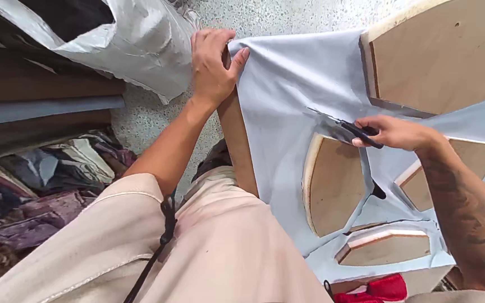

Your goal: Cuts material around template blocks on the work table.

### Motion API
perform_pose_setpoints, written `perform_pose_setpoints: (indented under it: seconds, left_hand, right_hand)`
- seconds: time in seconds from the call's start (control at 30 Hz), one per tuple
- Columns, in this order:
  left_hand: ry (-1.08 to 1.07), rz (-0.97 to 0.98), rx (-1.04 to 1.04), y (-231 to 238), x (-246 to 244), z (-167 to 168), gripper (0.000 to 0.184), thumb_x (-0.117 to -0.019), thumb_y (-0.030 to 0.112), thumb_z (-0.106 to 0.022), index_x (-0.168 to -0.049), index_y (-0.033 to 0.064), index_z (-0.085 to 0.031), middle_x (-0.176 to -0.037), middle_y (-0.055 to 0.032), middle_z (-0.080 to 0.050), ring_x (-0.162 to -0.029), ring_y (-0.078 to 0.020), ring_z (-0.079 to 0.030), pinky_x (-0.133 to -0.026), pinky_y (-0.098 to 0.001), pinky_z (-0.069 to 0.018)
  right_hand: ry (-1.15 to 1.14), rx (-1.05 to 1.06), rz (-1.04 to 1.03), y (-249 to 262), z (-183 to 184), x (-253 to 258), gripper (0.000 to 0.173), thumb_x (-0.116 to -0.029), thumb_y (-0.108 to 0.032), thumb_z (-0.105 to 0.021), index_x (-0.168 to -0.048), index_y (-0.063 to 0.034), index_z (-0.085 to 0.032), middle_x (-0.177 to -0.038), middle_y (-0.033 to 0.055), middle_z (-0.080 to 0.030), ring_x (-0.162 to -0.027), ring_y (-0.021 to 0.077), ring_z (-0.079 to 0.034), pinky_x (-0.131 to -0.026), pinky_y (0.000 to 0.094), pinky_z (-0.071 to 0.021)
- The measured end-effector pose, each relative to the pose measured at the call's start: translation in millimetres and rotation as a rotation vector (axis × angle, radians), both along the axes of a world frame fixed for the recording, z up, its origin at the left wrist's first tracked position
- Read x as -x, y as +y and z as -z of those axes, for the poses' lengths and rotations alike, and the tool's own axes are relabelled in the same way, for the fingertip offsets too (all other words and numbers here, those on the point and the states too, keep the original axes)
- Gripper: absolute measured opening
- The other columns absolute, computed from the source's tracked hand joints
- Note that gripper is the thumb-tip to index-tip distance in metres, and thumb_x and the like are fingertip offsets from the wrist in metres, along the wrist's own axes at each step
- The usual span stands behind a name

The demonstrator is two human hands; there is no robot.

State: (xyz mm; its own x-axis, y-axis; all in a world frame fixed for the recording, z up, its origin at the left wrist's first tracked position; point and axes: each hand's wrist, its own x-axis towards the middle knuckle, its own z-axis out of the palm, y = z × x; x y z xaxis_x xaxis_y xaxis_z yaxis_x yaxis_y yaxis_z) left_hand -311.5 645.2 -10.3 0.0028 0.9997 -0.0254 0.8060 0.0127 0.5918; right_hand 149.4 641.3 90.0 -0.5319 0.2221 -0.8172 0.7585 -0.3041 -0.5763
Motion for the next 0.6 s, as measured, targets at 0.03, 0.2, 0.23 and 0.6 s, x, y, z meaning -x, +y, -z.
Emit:
perform_pose_setpoints:
  seconds: [0.03,0.2,0.23,0.6]
  left_hand:
    - [0.02,-0.014,-0.031,-3.5,-1.1,-1.6,0.057,-0.1022,0.056,-0.053,-0.134,0.0097,-0.064,-0.139,-0.0099,-0.064,-0.138,-0.0289,-0.051,-0.123,-0.0543,-0.0252]
    - [-0.185,0.187,-0.172,-91.4,-58.6,-41.9,0.037,-0.1016,0.029,-0.062,-0.128,0.0026,-0.066,-0.141,-0.0175,-0.06,-0.139,-0.0338,-0.05,-0.122,-0.0585,-0.0299]
    - [-0.271,0.323,-0.15,-123.9,-80.9,-43.8,0.033,-0.1021,0.026,-0.062,-0.126,0.0047,-0.069,-0.138,-0.0151,-0.064,-0.136,-0.0304,-0.054,-0.121,-0.0553,-0.0347]
    - [0.0,0.906,0.023,-213.4,-142.1,-5.7,0.07,-0.1073,0.053,-0.036,-0.16,0.0073,-0.034,-0.17,-0.0076,-0.027,-0.158,-0.0201,-0.019,-0.129,-0.0534,-0.0133]
  right_hand:
    - [0.005,0.017,0.028,-5.9,0.9,-1.9,0.035,-0.0885,-0.046,-0.076,-0.088,-0.0144,-0.062,-0.069,-0.0027,-0.056,-0.06,0.0063,-0.053,-0.055,0.0244,-0.0427]
    - [0.02,0.0,0.127,-29.1,13.8,1.7,0.049,-0.0861,-0.058,-0.077,-0.098,-0.0125,-0.063,-0.079,-0.0008,-0.06,-0.069,0.009,-0.057,-0.062,0.0297,-0.0486]
    - [0.005,-0.017,0.112,-32.2,14.7,7.8,0.051,-0.0847,-0.061,-0.076,-0.097,-0.0133,-0.062,-0.079,-0.001,-0.06,-0.069,0.009,-0.057,-0.062,0.0301,-0.0485]
    - [0.02,-0.176,0.099,11.7,11.5,99.4,0.044,-0.0829,-0.054,-0.079,-0.084,-0.0139,-0.062,-0.065,0.0014,-0.055,-0.057,0.0143,-0.054,-0.051,0.0348,-0.0439]
